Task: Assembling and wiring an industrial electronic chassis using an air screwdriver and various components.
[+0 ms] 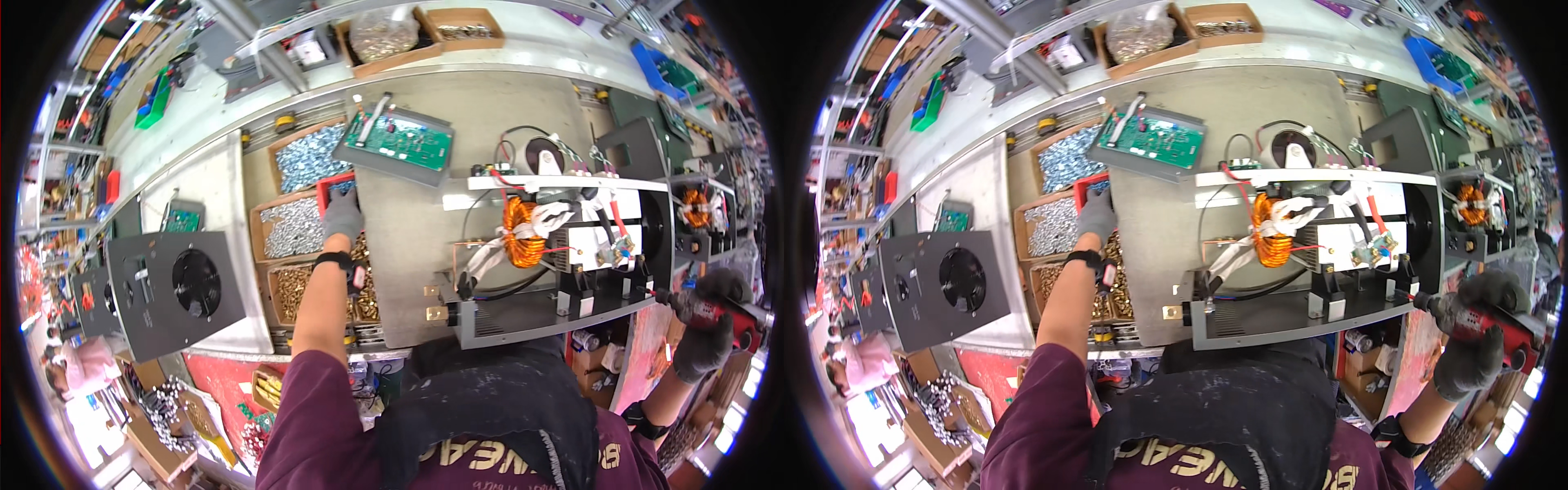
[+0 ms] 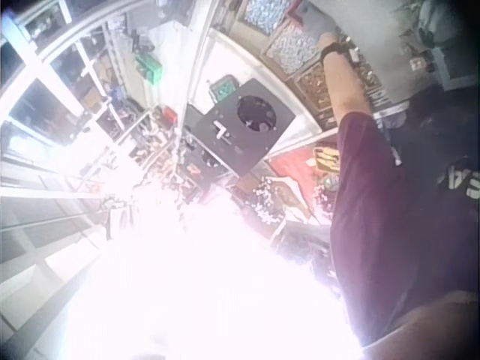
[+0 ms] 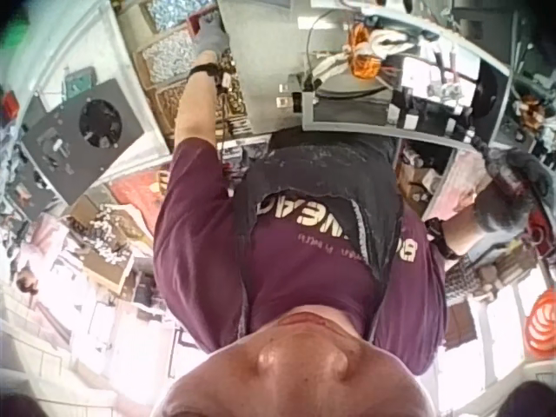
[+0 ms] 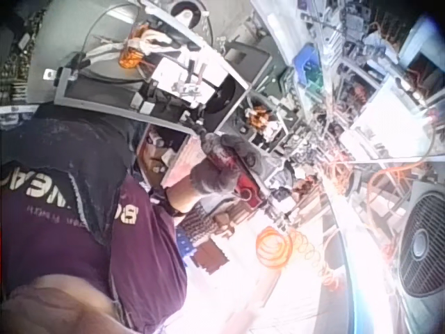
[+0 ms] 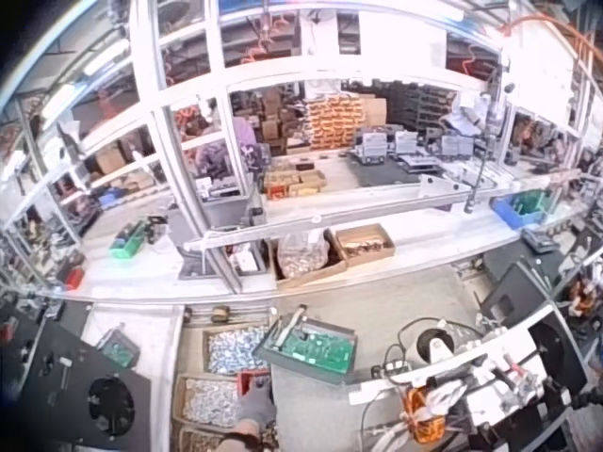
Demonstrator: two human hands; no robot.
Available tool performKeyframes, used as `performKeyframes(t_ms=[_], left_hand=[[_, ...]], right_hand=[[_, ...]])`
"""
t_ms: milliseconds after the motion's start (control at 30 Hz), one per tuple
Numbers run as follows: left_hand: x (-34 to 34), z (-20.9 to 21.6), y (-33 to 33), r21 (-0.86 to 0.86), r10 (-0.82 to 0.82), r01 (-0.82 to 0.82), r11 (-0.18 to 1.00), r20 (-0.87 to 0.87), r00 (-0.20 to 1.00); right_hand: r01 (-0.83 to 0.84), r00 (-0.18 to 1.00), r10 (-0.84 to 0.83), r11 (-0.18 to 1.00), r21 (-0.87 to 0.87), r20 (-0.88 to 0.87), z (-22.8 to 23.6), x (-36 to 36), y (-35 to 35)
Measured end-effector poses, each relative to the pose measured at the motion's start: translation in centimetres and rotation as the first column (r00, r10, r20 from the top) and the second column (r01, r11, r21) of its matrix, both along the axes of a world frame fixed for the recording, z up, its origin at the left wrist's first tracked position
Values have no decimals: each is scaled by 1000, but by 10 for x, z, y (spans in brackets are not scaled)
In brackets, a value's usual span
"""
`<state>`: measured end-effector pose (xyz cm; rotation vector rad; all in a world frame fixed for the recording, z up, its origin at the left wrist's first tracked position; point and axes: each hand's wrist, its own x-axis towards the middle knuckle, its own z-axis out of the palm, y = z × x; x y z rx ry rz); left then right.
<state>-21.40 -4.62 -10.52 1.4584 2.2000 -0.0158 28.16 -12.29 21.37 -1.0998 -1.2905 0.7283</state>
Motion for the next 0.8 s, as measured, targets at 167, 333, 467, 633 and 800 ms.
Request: performKeyframes(t_ms=[167, 333, 467, 633, 800], left_hand=[[-10, -7, -2, 33, 18, -23, 999, 152, 988], [-26, -17, -24, -37, 365, -634, 773, 843, 396], [-32, -17, -42, -389, 308, -657, 646, 920, -242], [-33, 0, -54, -403, 238, -639, 655, 913, -331], [-19, 49, -71, -319, 90, -634, 704, 926, -366]], right_hand=[[-13, 999, 12, 1000, -16, -44, 0, -13, -8], [-150, 989, 150, 989, 9, -11, 4, -35, -10], [-234, 972, 234, 972, -5, 8, 10, -55, -14], [-165, 985, 167, 985, 50, -40, 12, -83, -25], [-357, 920, 365, 931, 79, -141, 13, -110, -27]])
